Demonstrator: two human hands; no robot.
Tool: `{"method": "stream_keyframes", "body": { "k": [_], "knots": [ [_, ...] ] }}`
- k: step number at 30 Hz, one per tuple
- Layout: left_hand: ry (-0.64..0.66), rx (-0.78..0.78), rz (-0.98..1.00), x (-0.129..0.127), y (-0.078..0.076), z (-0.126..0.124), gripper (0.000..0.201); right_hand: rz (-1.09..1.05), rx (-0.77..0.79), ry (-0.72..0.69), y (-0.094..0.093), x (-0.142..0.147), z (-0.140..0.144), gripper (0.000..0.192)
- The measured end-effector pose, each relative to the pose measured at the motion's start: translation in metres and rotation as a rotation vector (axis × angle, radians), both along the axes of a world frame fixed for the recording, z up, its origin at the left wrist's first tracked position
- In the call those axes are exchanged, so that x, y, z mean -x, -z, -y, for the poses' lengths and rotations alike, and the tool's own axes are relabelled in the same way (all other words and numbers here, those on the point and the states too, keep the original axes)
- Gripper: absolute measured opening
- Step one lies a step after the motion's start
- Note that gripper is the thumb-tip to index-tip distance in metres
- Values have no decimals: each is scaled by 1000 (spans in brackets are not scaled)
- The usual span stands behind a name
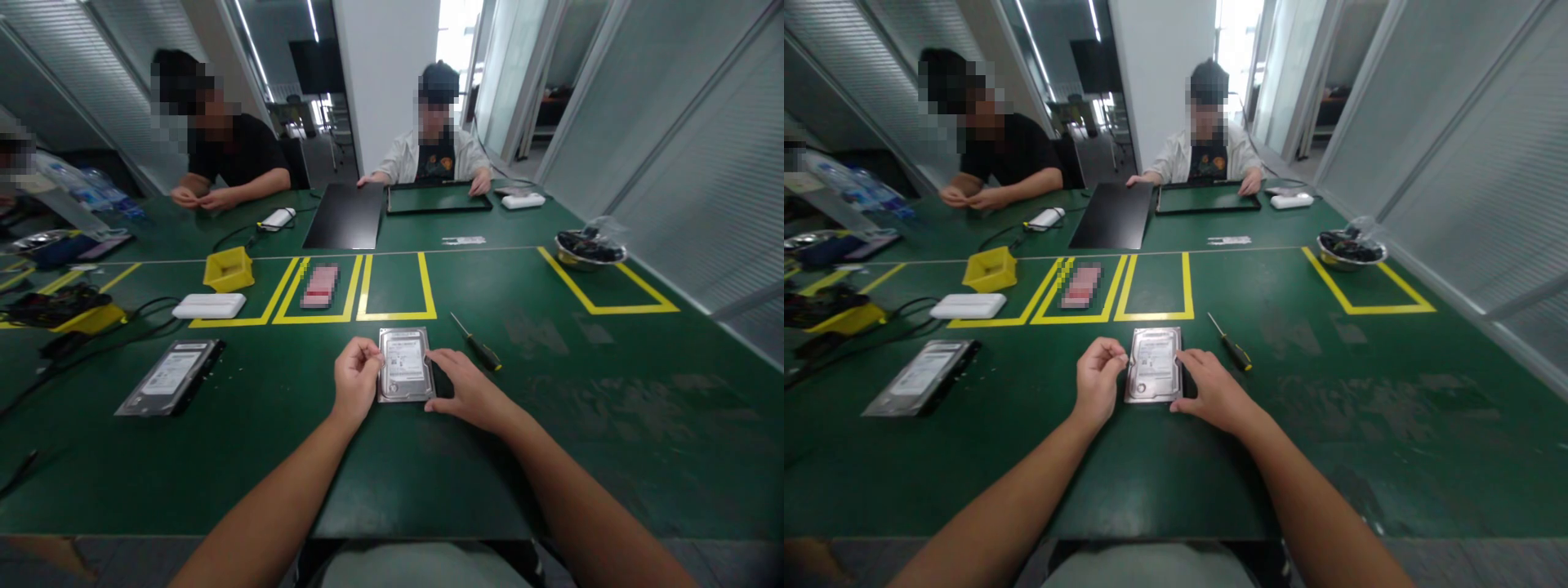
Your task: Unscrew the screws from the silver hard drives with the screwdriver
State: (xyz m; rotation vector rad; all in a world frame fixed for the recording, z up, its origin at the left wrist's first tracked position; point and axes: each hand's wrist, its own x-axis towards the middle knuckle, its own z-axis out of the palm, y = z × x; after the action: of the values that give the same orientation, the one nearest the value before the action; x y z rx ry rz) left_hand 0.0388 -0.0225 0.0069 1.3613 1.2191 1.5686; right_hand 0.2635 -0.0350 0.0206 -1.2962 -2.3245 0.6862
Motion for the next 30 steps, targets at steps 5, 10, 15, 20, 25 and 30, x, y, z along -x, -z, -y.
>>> {"method": "stream_keyframes", "body": {
  "k": [5,10,15,20,25,30],
  "knots": [
    [0,-14,6,2,3,-3,3,-5,-17,6,5,0,-3,84],
    [-31,-38,-17,5,4,-7,4,-8,-33,10,8,0,-3,82],
    [-40,-41,-12,7,4,-10,4,-10,-50,11,9,1,-3,80],
    [-50,-21,-3,7,3,-11,7,-5,-78,11,11,4,-4,78],
    [-57,-12,-53,8,3,-11,12,0,-118,1,12,7,-6,76],
    [-73,-24,-86,9,4,-11,13,9,-142,2,15,8,-7,80]
  ]
}}
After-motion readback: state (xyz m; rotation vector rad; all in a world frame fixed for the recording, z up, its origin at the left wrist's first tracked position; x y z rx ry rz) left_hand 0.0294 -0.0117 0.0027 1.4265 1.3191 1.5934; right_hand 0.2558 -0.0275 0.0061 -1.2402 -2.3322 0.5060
